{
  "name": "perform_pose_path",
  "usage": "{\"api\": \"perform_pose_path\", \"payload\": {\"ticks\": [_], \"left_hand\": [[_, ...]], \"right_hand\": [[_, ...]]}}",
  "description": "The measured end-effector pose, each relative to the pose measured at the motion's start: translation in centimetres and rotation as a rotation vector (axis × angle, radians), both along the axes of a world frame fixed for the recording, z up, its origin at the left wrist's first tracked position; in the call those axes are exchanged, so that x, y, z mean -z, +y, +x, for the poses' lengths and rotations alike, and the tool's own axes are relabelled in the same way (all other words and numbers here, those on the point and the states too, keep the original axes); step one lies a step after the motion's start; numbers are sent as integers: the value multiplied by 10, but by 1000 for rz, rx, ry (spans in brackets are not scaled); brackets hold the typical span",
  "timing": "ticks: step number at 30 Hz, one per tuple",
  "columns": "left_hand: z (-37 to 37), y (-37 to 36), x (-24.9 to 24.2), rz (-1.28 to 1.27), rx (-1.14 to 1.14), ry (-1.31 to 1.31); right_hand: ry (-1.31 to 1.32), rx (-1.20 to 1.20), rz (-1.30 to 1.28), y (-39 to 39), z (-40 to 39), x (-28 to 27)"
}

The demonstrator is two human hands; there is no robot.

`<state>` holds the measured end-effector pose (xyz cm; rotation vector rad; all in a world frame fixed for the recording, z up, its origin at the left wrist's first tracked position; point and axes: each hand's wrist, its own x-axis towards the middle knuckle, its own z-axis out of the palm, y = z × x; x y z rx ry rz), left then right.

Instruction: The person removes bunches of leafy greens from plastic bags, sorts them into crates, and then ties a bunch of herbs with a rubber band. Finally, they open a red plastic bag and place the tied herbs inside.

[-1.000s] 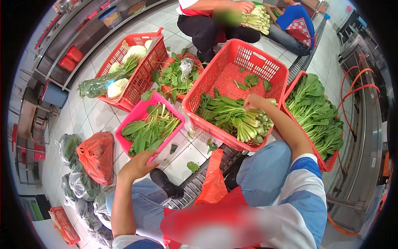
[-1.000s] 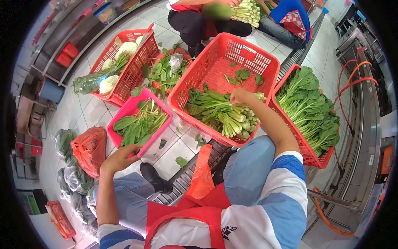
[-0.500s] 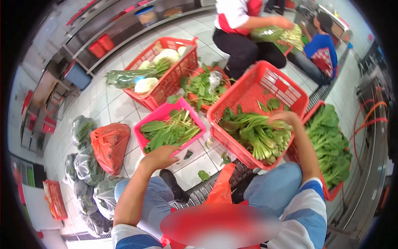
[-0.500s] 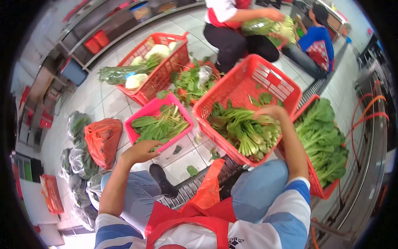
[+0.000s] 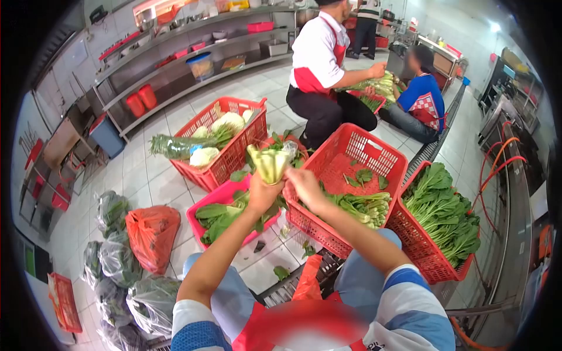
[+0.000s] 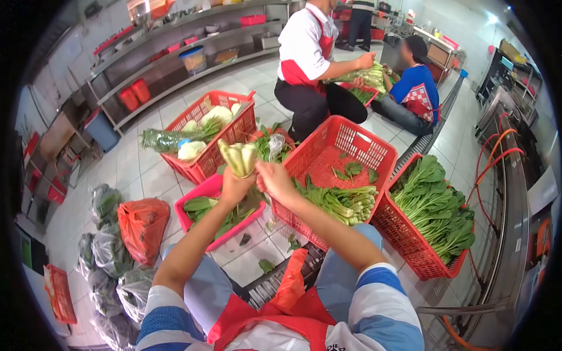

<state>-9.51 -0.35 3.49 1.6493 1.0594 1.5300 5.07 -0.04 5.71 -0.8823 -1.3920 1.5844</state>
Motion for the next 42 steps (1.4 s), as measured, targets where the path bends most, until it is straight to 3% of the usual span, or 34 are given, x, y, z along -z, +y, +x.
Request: {"api": "perform_pose_path", "payload": {"ticks": [2,3,5,6,8,11,12,14,15,17,19,21,24,27,29,30,33,35,37,39,42], "left_hand": [[-15,0,-9,-80,-1,-155],[-17,-4,-23,31,-64,-58],[-17,-7,-23,10,-46,-60],[-15,-11,-28,20,-39,-58],[-13,-21,-38,-59,-275,190],[-31,5,27,-98,-218,217],[-31,2,24,-276,-111,233],[-28,3,34,-173,-121,265],[-23,1,35,-79,-133,284],[-12,1,36,-112,-132,185],[-3,-8,21,-71,-253,273],[0,-9,15,-54,-245,332],[4,-5,21,90,-367,443],[9,-15,12,-60,-343,544],[8,-13,16,0,-345,563],[8,-12,15,34,-319,535],[10,-9,11,52,-331,480],[11,-10,11,17,-432,401],[9,-8,7,-16,-437,348],[5,-2,10,26,-442,327],[2,-1,8,-23,-396,287]], "right_hand": [[71,-15,119,-12,-16,-12],[77,-6,124,-9,-23,-8],[93,54,345,3,-30,5],[181,26,205,1,-30,3],[180,44,139,6,-29,8],[183,109,32,6,-35,14],[238,128,-125,13,-35,25],[396,158,-377,28,-34,46],[399,164,-372,26,-34,45],[115,257,54,26,-34,44],[72,220,19,19,-18,24],[115,87,-253,21,-10,20],[77,146,-140,15,-12,20],[34,177,-37,12,-6,18],[-280,275,561,18,0,16],[-280,272,566,17,-3,15],[-246,480,467,7,-20,20],[261,80,-409,11,-21,21],[282,-76,-389,16,-12,19],[176,-5,-159,11,-16,20],[336,-59,-327,6,-18,11]]}}
